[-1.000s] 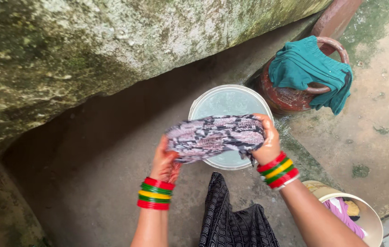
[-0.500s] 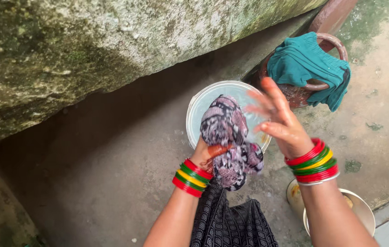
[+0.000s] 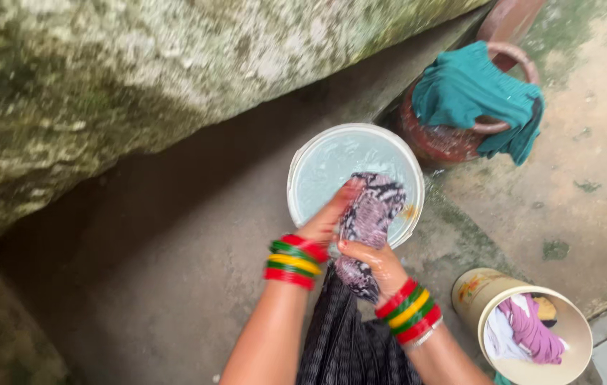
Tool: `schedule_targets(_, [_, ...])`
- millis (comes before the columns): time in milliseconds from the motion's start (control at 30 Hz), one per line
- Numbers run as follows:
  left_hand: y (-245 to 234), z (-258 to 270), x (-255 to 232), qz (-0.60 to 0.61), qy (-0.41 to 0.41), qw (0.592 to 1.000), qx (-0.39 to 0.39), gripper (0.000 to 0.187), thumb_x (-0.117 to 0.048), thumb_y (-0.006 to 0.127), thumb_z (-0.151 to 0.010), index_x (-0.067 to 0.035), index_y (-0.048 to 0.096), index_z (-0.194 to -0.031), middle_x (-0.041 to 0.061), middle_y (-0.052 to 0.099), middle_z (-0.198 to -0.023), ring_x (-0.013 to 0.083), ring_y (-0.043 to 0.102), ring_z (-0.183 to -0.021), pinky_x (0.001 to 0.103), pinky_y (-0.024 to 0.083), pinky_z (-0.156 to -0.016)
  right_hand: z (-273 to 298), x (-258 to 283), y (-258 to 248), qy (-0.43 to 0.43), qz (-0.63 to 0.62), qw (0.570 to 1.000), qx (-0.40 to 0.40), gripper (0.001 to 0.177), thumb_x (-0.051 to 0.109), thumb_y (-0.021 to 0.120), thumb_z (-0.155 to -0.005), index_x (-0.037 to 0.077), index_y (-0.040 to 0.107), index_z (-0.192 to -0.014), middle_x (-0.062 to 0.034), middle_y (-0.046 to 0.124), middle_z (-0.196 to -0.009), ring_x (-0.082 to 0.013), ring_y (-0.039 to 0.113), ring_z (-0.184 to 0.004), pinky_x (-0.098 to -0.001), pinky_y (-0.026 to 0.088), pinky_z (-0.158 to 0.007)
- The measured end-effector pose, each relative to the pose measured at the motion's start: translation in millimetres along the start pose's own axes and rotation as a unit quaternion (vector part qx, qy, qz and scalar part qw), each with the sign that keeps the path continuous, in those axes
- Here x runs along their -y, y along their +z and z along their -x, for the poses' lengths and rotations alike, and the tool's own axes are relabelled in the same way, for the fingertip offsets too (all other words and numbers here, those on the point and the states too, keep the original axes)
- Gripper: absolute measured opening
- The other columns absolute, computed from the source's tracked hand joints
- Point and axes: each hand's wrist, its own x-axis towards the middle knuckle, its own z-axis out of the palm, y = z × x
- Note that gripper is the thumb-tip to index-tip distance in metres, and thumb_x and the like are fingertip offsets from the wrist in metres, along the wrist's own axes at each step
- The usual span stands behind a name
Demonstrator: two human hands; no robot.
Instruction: The person washes clothing by hand using a brush, soap, and buckets of water on a concrete floor.
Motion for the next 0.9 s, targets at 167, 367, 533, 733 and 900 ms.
schedule_targets(167, [8,13,43,-0.789,-0.077,0.525,-0.31,0.065,-0.054,0.048,-0.098,-0.017,0.037,-0.151,0.004,0.037,-0.159,0.0203,0.035,-0.147,0.039,0.031,-0.12,54,33,29,0.132,-0.471,0.851,0.191,0.048,0.016,0.07,-0.084,0.006,0.049,-0.126,-0.0038,0.061,-0.093,-0.0113,0.051,-0.064,-0.025,0.038,-0.051])
schedule_targets(367, [39,23,20,-0.152,0.116,0.976,-0.104,0.064,-0.046,0.063,-0.095,-0.011,0.041,-0.144,0.006,0.042,-0.148,0.0206,0.042,-0.137,0.038,0.037,-0.115,104,5,72,0.113,-0.528,0.776,0.325,0.041,0.02,0.07,-0.087,0.007,0.049,-0.12,-0.004,0.058,-0.089,-0.0127,0.05,-0.064,-0.0261,0.038,-0.052])
schedule_targets(533, [64,36,-1,0.142,0.112,0.983,0.015,0.064,-0.039,0.075,-0.092,-0.007,0.044,-0.138,0.008,0.047,-0.138,0.0208,0.047,-0.129,0.038,0.043,-0.11,84,14,62,0.084,-0.56,0.777,0.275,0.037,0.023,0.07,-0.089,0.008,0.048,-0.115,-0.0041,0.056,-0.086,-0.0139,0.049,-0.064,-0.0271,0.039,-0.053])
schedule_targets(733, [47,40,-27,0.191,0.103,0.972,0.086,0.067,-0.031,0.09,-0.089,-0.001,0.048,-0.132,0.01,0.052,-0.127,0.0211,0.053,-0.119,0.036,0.049,-0.105,84,34,42,0.212,-0.463,0.796,0.328,0.033,0.028,0.07,-0.093,0.009,0.048,-0.108,-0.0042,0.053,-0.083,-0.0154,0.048,-0.064,-0.0282,0.04,-0.054])
schedule_targets(900, [17,12,-39,0.009,-0.014,0.999,0.051,0.059,-0.022,0.092,-0.078,-0.002,0.057,-0.121,0.008,0.066,-0.108,0.0167,0.066,-0.1,0.031,0.056,-0.091,41,30,8,0.216,-0.046,0.972,0.083,0.028,0.017,0.072,-0.083,0.005,0.053,-0.099,-0.008,0.055,-0.07,-0.0185,0.052,-0.052,-0.0315,0.043,-0.044])
